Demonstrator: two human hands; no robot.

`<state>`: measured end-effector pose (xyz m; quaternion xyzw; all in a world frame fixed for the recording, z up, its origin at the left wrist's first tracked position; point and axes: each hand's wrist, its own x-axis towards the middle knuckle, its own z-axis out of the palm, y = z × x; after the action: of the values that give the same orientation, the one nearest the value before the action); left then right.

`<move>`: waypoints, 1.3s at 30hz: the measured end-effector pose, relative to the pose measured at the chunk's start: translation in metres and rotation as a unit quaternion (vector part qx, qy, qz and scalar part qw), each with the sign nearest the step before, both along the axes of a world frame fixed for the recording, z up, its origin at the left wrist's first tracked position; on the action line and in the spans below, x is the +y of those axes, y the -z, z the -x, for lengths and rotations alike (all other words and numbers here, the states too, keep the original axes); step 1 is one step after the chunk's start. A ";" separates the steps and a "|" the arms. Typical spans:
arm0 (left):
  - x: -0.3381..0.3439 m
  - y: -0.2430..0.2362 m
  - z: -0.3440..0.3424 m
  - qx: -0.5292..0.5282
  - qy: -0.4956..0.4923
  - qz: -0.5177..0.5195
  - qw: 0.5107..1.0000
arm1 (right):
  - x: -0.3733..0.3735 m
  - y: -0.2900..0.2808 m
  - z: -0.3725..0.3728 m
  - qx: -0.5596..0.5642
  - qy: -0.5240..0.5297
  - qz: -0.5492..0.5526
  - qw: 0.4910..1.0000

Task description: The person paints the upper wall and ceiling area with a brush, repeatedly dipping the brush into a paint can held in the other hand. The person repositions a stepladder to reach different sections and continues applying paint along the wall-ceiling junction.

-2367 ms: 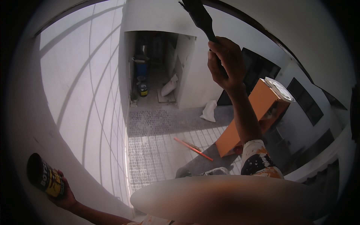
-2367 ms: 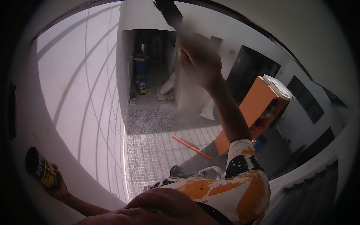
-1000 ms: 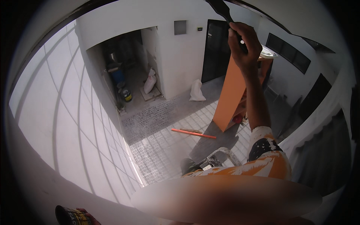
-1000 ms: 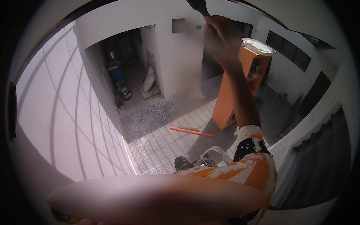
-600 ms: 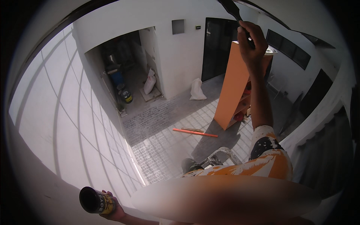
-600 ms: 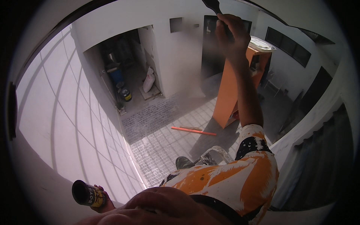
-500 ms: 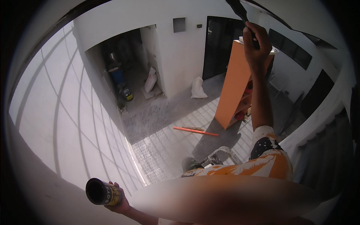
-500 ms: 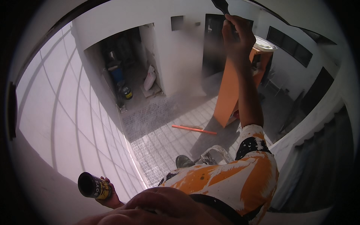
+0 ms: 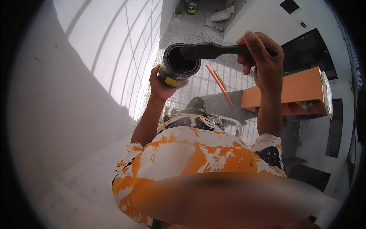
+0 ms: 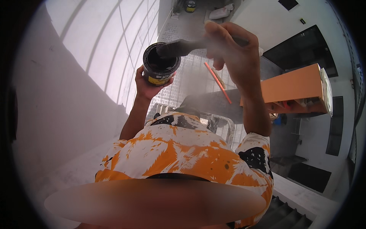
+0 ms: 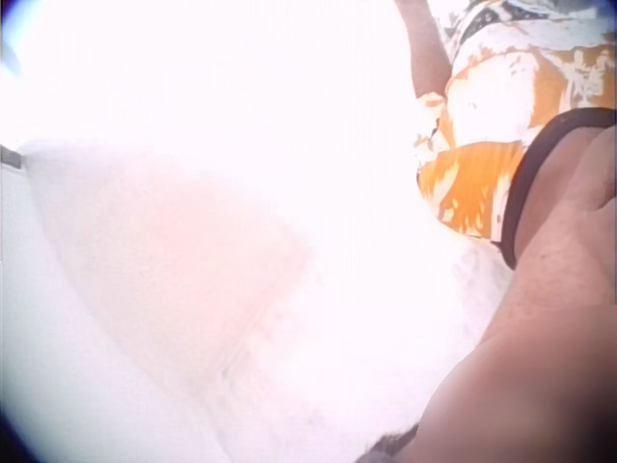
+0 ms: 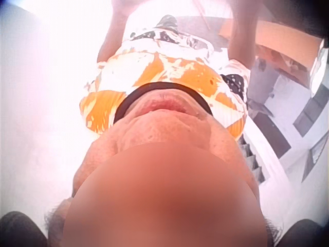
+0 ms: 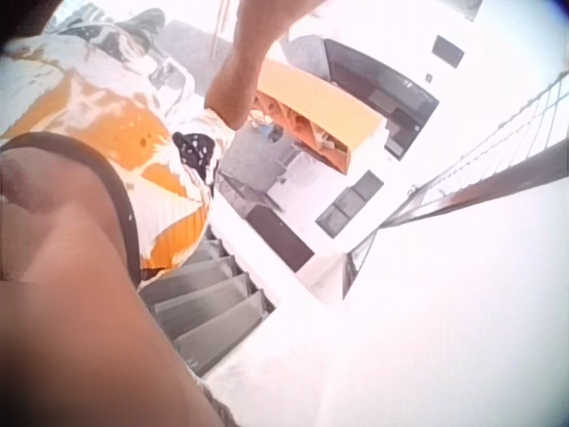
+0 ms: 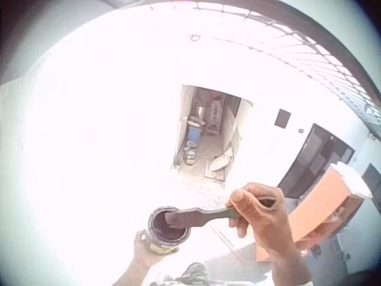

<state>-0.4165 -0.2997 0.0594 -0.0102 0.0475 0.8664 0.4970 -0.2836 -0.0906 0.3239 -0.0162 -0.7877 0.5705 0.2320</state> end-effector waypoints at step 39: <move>0.019 0.006 0.010 0.010 0.064 0.030 0.997 | 0.037 0.009 -0.018 -0.187 -0.121 -0.138 0.965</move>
<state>-0.4263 -0.2808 0.0535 -0.0131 0.0787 0.8309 0.5506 -0.2657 -0.0533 0.3152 0.0044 -0.8841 0.4672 0.0097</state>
